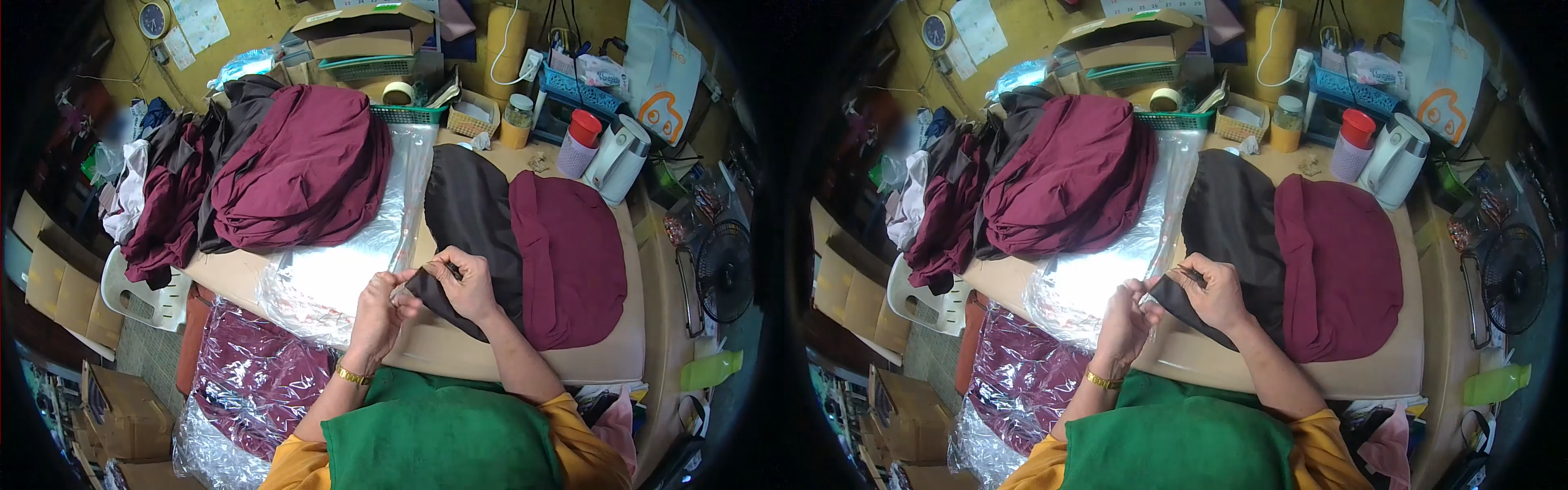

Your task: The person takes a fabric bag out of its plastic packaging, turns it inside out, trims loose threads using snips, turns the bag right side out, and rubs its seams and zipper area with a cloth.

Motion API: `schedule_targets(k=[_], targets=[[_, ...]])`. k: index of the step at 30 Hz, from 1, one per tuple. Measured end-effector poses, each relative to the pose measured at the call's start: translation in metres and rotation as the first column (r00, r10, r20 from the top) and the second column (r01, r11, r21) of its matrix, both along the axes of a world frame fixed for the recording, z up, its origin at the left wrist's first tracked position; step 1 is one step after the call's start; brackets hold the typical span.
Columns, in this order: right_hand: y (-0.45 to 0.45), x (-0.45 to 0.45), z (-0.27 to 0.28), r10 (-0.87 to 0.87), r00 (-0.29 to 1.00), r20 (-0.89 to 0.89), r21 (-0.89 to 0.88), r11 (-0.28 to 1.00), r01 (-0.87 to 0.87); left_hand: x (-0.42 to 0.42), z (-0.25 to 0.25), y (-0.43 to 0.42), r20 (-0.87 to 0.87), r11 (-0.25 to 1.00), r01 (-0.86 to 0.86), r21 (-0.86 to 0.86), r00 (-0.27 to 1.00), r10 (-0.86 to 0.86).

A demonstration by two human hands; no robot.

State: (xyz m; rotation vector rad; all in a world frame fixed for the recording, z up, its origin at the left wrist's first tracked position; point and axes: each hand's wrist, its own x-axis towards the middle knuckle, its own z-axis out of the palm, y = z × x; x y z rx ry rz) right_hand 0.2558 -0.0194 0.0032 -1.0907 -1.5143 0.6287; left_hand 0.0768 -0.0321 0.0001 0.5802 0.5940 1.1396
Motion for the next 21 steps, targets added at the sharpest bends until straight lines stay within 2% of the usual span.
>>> schedule_targets(k=[1,3,5,6,7,9,10,11,13,15,17,19,21], targets=[[-0.002,-0.001,0.004,0.019,1.0,0.008,-0.005,1.0,-0.019,0.001,0.0,-0.001,0.0,1.0,-0.001,0.0,1.0,0.001],[-0.003,-0.004,0.006,0.041,0.999,0.014,-0.013,0.999,-0.041,0.006,0.007,-0.005,-0.395,0.965,0.117,0.235,0.919,-0.015],[-0.001,-0.008,0.004,0.182,0.983,-0.029,0.13,0.976,-0.177,0.009,0.012,-0.006,-0.4,0.978,0.096,0.187,0.917,-0.013],[-0.001,-0.01,0.002,0.189,0.976,-0.111,0.096,0.979,-0.179,0.007,0.001,-0.001,-0.451,0.988,0.032,0.15,0.892,0.04],[0.0,-0.009,0.0,0.19,0.975,-0.112,0.095,0.979,-0.179,0.005,-0.008,0.003,-0.504,0.993,-0.034,0.116,0.859,0.089],[0.004,-0.001,-0.008,0.004,1.0,-0.007,-0.179,0.984,-0.005,-0.002,-0.018,0.009,-0.481,0.989,-0.096,0.115,0.866,0.14],[0.012,0.004,-0.019,-0.018,0.999,0.036,-0.189,0.982,0.024,-0.008,-0.022,0.011,-0.456,0.982,-0.156,0.11,0.869,0.189],[0.015,0.01,-0.025,-0.032,0.995,0.099,-0.27,0.961,0.057,-0.014,-0.025,0.011,-0.432,0.972,-0.213,0.103,0.87,0.237],[0.028,0.016,-0.053,-0.041,0.996,0.077,-0.112,0.992,0.05,-0.033,-0.027,0.011,-0.509,0.963,-0.248,0.104,0.819,0.266],[0.03,0.021,-0.062,-0.034,0.999,0.034,-0.138,0.99,0.038,-0.052,-0.037,0.017,-0.582,0.934,-0.273,0.231,0.73,0.357],[0.03,0.02,-0.06,-0.02,1.0,-0.009,-0.163,0.986,0.018,-0.067,-0.038,0.019,-0.57,0.933,-0.3,0.201,0.738,0.36],[0.026,0.02,-0.05,-0.006,0.99,0.14,-0.224,0.974,0.037,-0.084,-0.04,0.024,-0.351,0.917,-0.376,0.135,0.847,0.399],[0.025,0.019,-0.05,-0.013,0.987,0.16,-0.212,0.976,0.047,-0.102,-0.038,0.03,-0.229,0.887,-0.45,0.106,0.857,0.463]])
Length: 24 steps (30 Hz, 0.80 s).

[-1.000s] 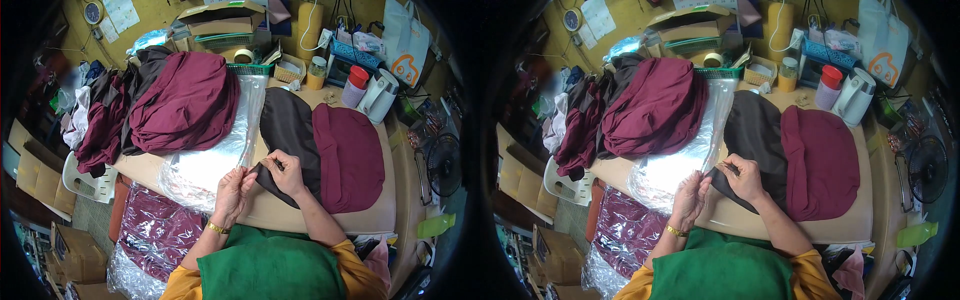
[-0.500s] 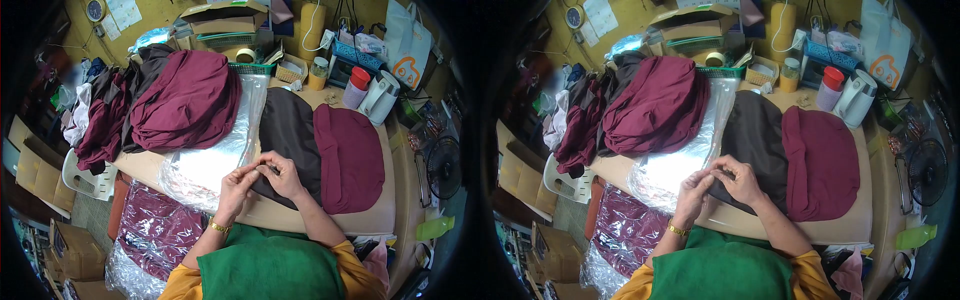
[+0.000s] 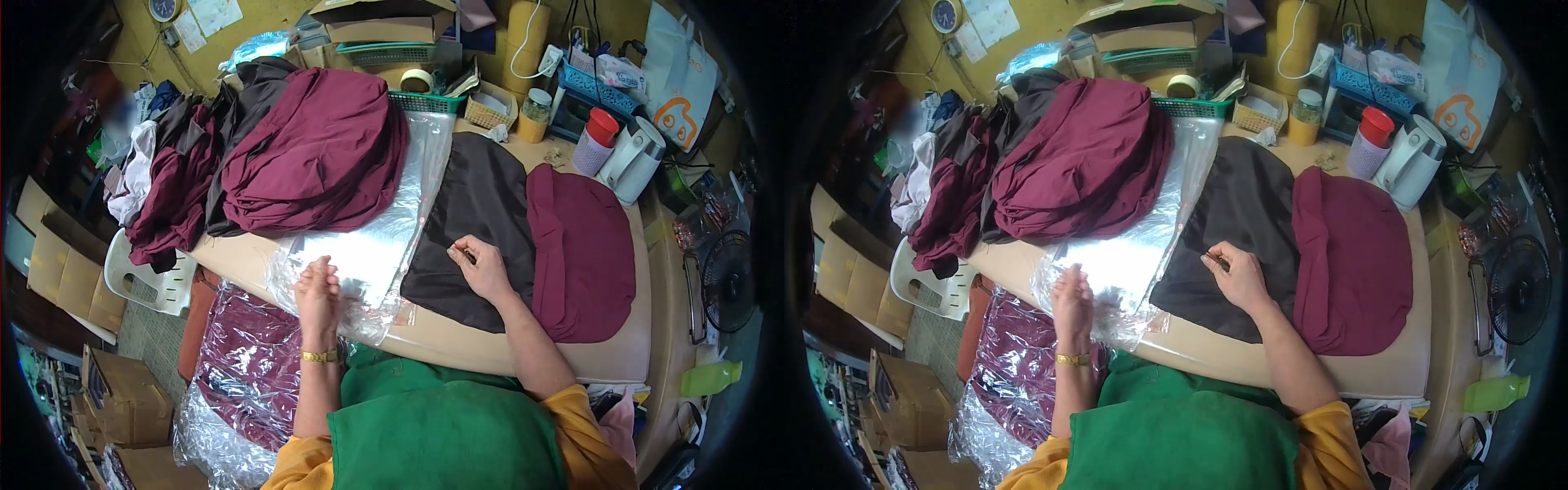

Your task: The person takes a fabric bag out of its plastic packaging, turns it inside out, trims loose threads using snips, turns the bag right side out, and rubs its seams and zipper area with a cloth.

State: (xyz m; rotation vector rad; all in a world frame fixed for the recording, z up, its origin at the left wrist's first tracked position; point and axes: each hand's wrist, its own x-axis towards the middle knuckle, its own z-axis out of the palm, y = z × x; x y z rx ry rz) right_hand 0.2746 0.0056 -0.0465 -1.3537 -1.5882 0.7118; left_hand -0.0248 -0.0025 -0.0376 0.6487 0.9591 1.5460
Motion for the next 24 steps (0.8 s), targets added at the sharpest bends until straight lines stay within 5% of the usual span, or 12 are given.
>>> schedule_targets(k=[2,4,6,8,9,10,12,18,24], targets=[[-0.001,0.0,0.001,-0.01,1.0,0.022,0.01,1.0,0.01,-0.011,0.014,0.004,0.232,0.996,-0.09,0.024,0.969,0.082],[-0.002,-0.002,0.001,-0.03,0.996,0.087,0.015,0.999,0.028,-0.02,0.011,0.008,0.335,0.989,-0.011,0.149,0.941,-0.04],[-0.002,-0.005,-0.001,-0.036,0.992,0.122,0.024,0.999,0.033,-0.002,0.014,0.007,-0.154,0.998,0.003,0.064,0.988,0.007],[-0.004,-0.006,-0.001,-0.043,0.986,0.161,0.034,0.999,0.038,0.034,0.027,0.0,-0.552,0.948,0.318,0.006,0.792,-0.262],[-0.005,-0.005,0.001,-0.031,0.987,0.158,0.018,0.999,0.028,0.053,0.021,-0.001,-0.824,0.945,0.327,-0.029,0.527,-0.207],[-0.005,-0.004,0.003,-0.021,0.988,0.155,0.004,1.0,0.02,0.066,0.031,-0.007,-0.898,0.921,0.372,-0.115,0.358,-0.257],[-0.004,-0.002,0.003,-0.013,0.991,0.134,0.03,1.0,0.009,0.067,0.013,-0.003,-0.903,0.868,0.488,-0.087,0.33,-0.275],[-0.003,-0.001,-0.002,0.008,0.995,0.1,0.034,0.999,-0.012,0.032,0.01,0.0,-0.682,0.825,0.503,-0.259,0.509,-0.525],[-0.005,-0.002,0.004,0.001,0.988,0.155,0.021,1.0,-0.005,0.022,0.004,0.004,-0.475,0.875,0.467,-0.126,0.746,-0.466]])
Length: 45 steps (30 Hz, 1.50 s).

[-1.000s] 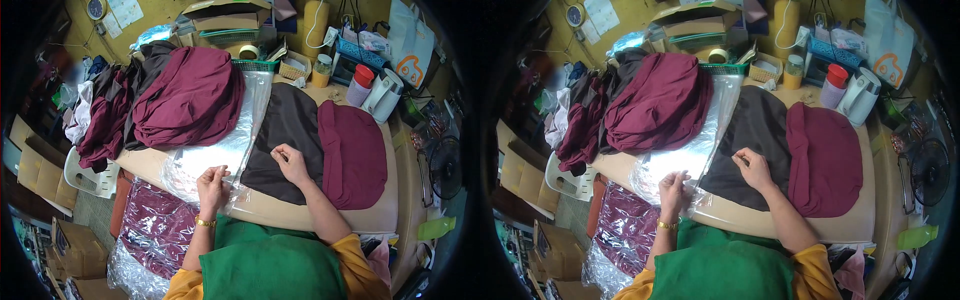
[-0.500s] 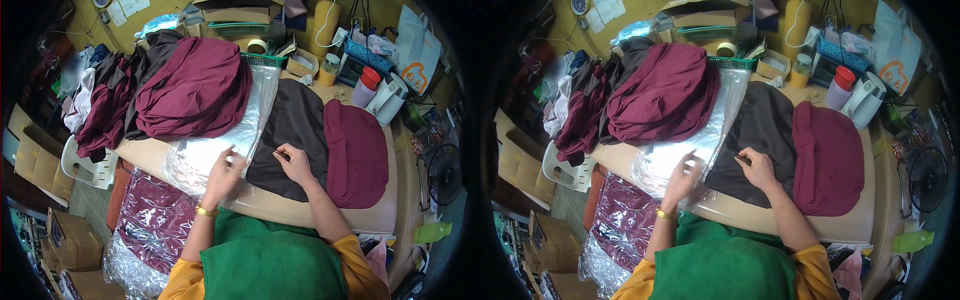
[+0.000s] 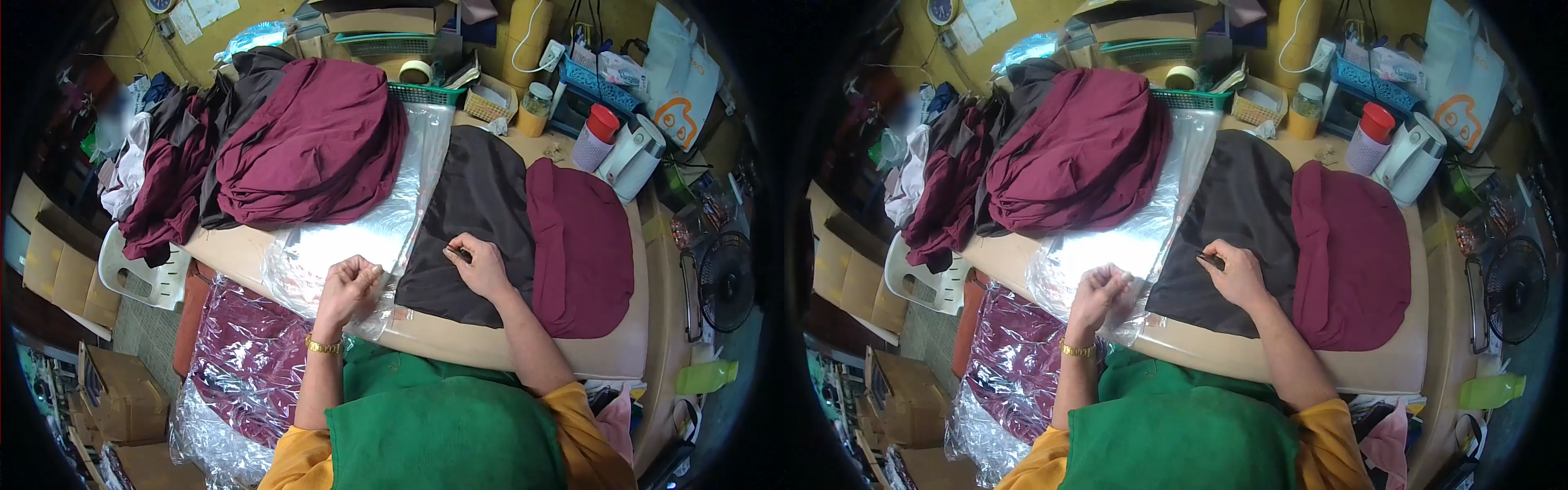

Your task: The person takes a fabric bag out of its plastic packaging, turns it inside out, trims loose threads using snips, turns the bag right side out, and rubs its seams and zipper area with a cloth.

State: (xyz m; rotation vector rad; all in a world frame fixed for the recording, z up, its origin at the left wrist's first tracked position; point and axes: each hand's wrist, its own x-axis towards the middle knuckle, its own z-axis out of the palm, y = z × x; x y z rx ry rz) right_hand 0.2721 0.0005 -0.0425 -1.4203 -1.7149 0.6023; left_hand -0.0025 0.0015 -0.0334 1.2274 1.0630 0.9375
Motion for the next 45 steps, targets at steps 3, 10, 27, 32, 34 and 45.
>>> schedule_targets(k=[3,10,27,32,34,45], targets=[[0.0,0.0,0.001,0.0,1.0,0.012,-0.012,1.0,0.0,0.012,0.0,0.004,0.048,0.991,-0.136,0.013,0.99,0.135],[-0.001,0.003,0.0,0.032,0.999,-0.01,0.014,0.999,-0.032,0.064,0.01,0.004,-0.649,0.943,0.164,0.289,0.758,0.067],[-0.019,-0.009,0.05,0.055,0.996,0.076,-0.021,0.998,-0.054,0.032,0.008,-0.004,0.041,0.998,-0.023,0.064,0.999,0.02],[-0.034,-0.03,0.069,-0.001,0.946,0.324,0.24,0.967,-0.081,0.037,0.018,-0.006,0.077,0.996,-0.022,0.081,0.997,0.016],[-0.037,-0.036,0.074,-0.028,0.942,0.333,0.307,0.948,-0.081,0.039,0.022,-0.008,0.072,0.995,-0.012,0.099,0.997,0.005],[-0.032,-0.052,0.072,-0.073,0.886,0.457,0.38,0.917,-0.121,0.044,0.029,-0.012,0.111,0.991,0.011,0.135,0.993,-0.026]])
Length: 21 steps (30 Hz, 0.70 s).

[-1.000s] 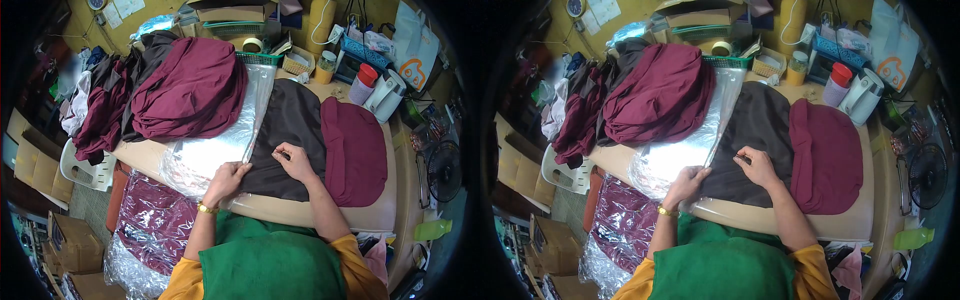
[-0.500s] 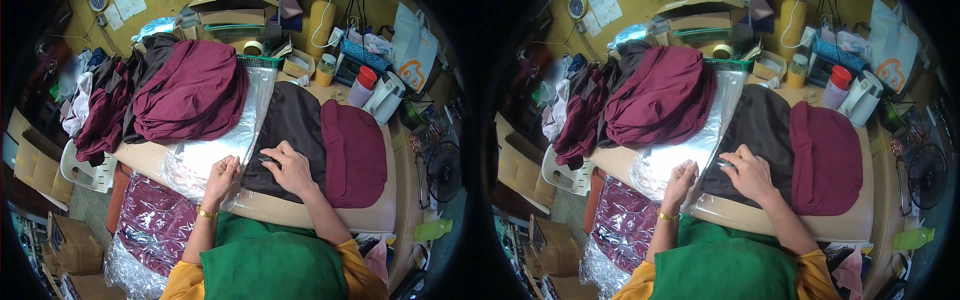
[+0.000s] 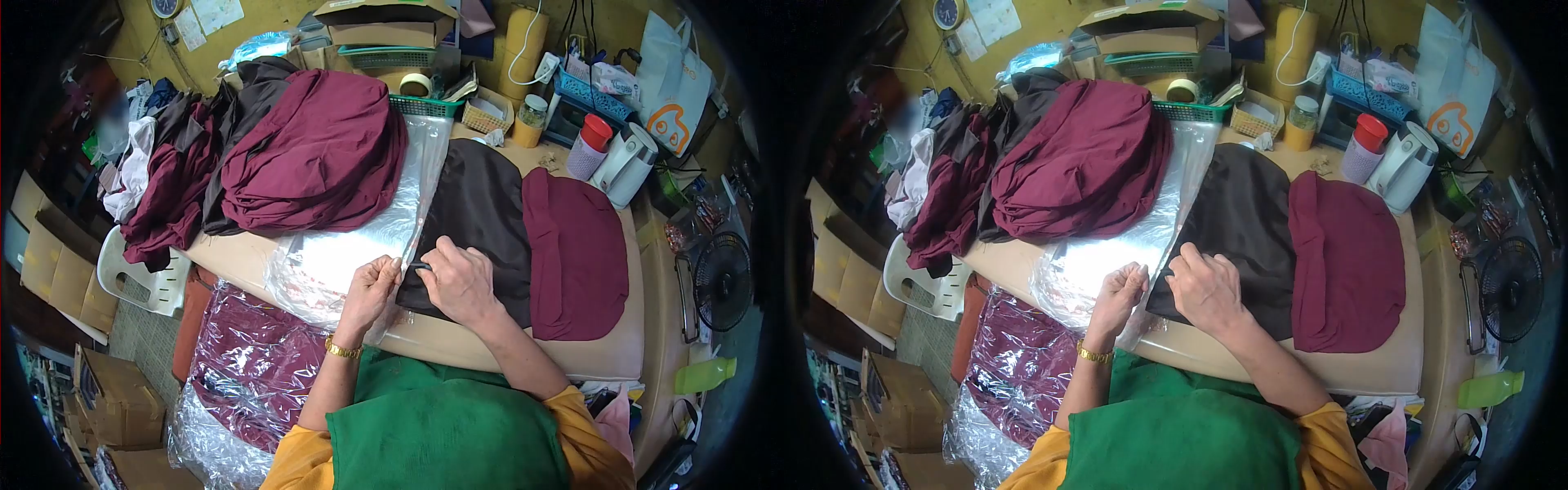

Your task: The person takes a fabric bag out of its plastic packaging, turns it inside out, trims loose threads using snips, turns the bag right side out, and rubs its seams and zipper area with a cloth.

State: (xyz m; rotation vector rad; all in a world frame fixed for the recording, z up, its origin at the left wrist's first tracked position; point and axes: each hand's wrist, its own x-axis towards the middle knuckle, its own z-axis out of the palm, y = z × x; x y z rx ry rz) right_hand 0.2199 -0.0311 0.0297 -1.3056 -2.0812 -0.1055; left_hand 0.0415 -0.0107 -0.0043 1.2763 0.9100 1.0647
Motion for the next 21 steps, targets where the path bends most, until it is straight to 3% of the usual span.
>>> schedule_targets(k=[10,18,21], targets=[[-0.007,0.003,0.011,-0.079,0.996,-0.051,-0.117,0.99,0.073,0.0,0.003,-0.001,0.016,1.0,-0.003,-0.022,1.0,0.004],[0.004,-0.005,0.001,-0.061,0.997,-0.05,0.054,0.997,0.064,0.002,0.004,-0.003,0.007,1.0,0.025,0.009,1.0,-0.025],[0.007,-0.003,0.0,-0.081,0.992,-0.094,-0.019,0.997,0.079,-0.007,-0.001,-0.002,0.042,1.0,0.013,0.016,0.999,-0.013]])
